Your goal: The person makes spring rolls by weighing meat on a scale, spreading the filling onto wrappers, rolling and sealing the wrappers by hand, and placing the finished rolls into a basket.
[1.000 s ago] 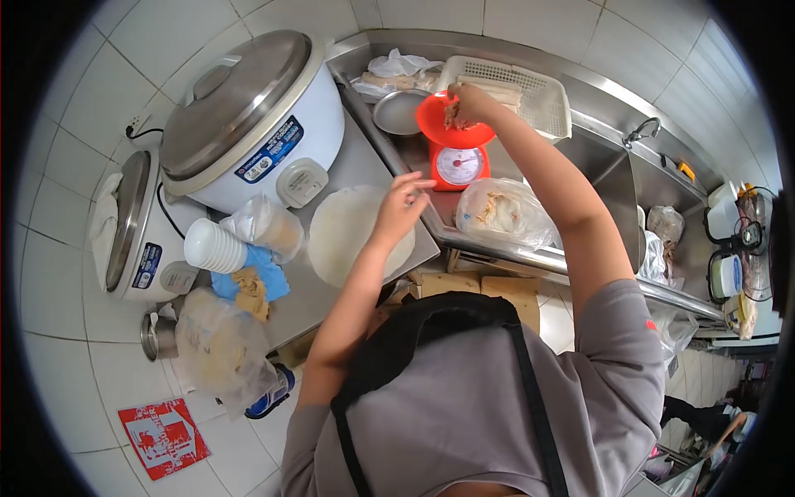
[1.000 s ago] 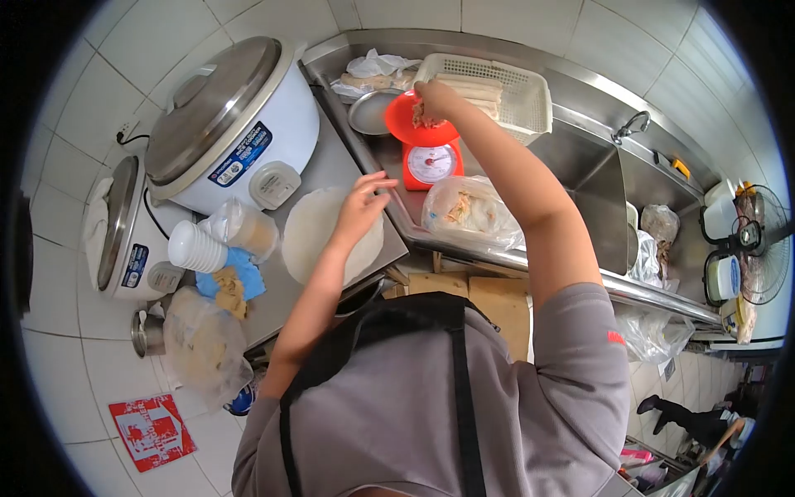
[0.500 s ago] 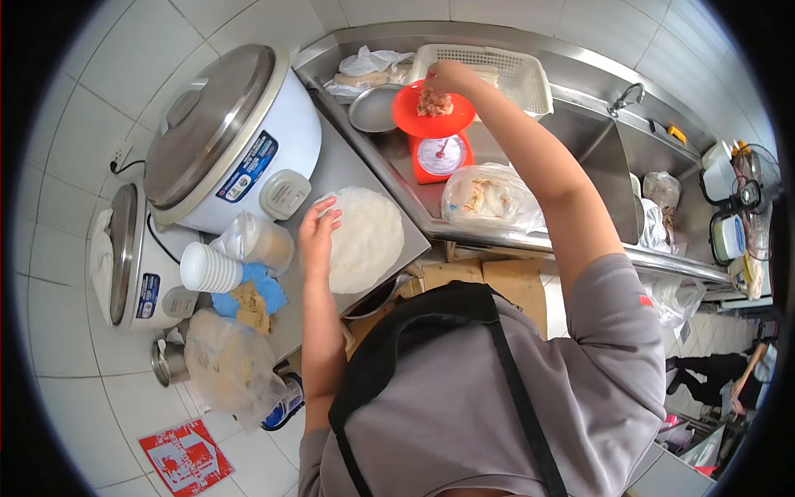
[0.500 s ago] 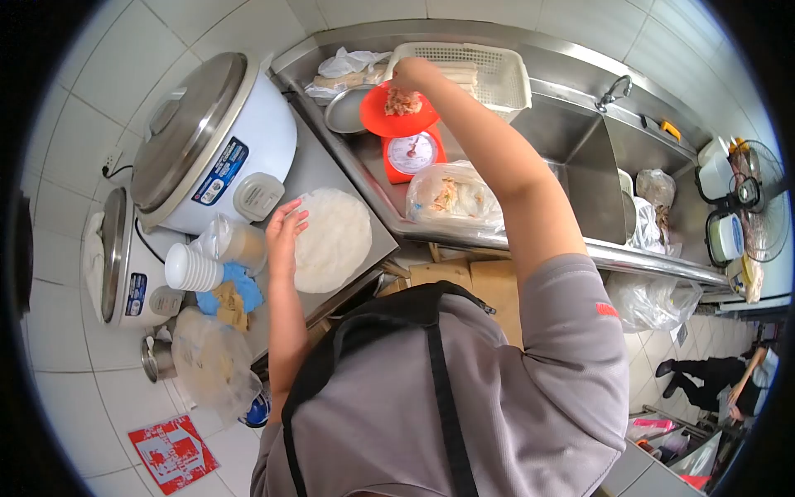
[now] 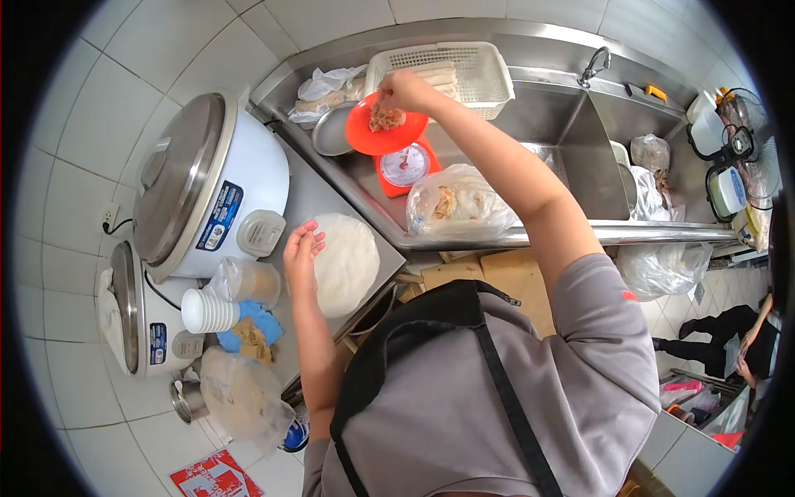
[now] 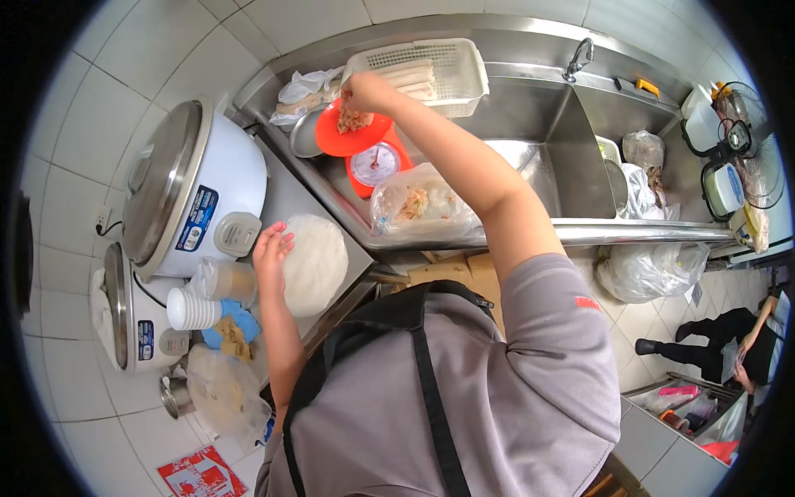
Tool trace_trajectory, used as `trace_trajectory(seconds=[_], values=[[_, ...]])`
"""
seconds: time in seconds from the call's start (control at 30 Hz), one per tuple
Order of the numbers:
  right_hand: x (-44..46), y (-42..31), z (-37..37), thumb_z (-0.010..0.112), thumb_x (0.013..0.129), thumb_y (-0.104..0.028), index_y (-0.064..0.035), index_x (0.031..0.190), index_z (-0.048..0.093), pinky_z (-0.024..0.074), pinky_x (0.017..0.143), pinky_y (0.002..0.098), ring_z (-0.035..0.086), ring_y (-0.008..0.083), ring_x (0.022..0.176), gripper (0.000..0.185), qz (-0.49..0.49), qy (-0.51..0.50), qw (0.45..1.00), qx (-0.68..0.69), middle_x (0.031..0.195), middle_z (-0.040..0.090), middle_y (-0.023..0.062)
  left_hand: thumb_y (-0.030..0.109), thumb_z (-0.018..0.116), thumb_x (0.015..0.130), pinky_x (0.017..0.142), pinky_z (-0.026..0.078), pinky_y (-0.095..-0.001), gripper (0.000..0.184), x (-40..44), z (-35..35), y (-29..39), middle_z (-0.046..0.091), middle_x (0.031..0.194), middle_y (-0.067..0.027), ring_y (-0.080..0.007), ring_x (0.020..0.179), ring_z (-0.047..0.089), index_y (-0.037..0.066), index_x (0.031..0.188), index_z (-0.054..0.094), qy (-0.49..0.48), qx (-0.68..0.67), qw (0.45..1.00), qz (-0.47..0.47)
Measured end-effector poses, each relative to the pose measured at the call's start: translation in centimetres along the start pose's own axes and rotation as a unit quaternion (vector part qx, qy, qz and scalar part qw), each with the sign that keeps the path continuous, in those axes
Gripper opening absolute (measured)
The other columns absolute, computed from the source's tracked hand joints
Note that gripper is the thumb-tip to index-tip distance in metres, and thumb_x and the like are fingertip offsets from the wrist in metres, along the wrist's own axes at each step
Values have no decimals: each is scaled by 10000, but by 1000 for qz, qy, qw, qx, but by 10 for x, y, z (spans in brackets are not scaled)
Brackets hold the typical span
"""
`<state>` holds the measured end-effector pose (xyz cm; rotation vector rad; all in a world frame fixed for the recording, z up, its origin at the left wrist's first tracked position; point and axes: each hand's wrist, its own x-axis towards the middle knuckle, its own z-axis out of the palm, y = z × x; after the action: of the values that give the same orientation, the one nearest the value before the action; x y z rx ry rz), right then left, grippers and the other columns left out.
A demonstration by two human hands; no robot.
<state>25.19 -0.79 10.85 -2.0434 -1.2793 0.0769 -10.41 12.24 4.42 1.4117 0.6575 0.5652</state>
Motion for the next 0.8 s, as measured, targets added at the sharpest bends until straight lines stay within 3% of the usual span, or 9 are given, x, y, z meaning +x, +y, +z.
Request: trace_trajectory(seconds=[0.23, 0.43, 0.63, 0.73, 0.8], values=[[-4, -3, -8, 640, 687, -138, -67, 830, 684, 500, 688, 373, 635, 300, 758, 165, -43, 56, 998, 4, 790, 661, 144, 148, 523, 898, 790, 465, -295, 224, 6, 21, 3, 585, 1083, -85, -170, 911, 585, 18, 1076, 565, 10, -6, 1000, -1], [8, -2, -18, 640, 729, -163, -65, 840, 684, 492, 714, 370, 636, 290, 769, 155, -31, 48, 993, 99, 821, 672, 138, 160, 530, 896, 796, 466, -294, 246, 7, 31, 0, 588, 1081, -85, -171, 914, 586, 16, 1093, 563, 18, -8, 1000, -7], [28, 1, -18, 635, 754, -209, -41, 869, 678, 487, 715, 343, 638, 260, 784, 208, -81, -13, 996, 47, 824, 671, 137, 163, 532, 898, 798, 468, -294, 265, 0, 28, 3, 584, 1088, -90, -176, 915, 587, 8, 1112, 556, 49, -9, 999, 1], [29, -10, -33, 639, 749, -241, -70, 887, 696, 489, 745, 346, 641, 254, 822, 227, -42, -72, 996, 34, 855, 679, 120, 161, 530, 900, 797, 467, -296, 272, -7, 14, 1, 581, 1096, -93, -180, 919, 586, 6, 1122, 552, 73, -19, 997, 5], [37, -5, -35, 678, 724, -234, -69, 940, 681, 492, 752, 362, 641, 266, 845, 272, -66, -108, 992, 25, 901, 679, 120, 160, 528, 902, 796, 467, -297, 275, -13, 4, -1, 580, 1101, -95, -182, 923, 585, 5, 1128, 549, 88, -26, 996, 6]])
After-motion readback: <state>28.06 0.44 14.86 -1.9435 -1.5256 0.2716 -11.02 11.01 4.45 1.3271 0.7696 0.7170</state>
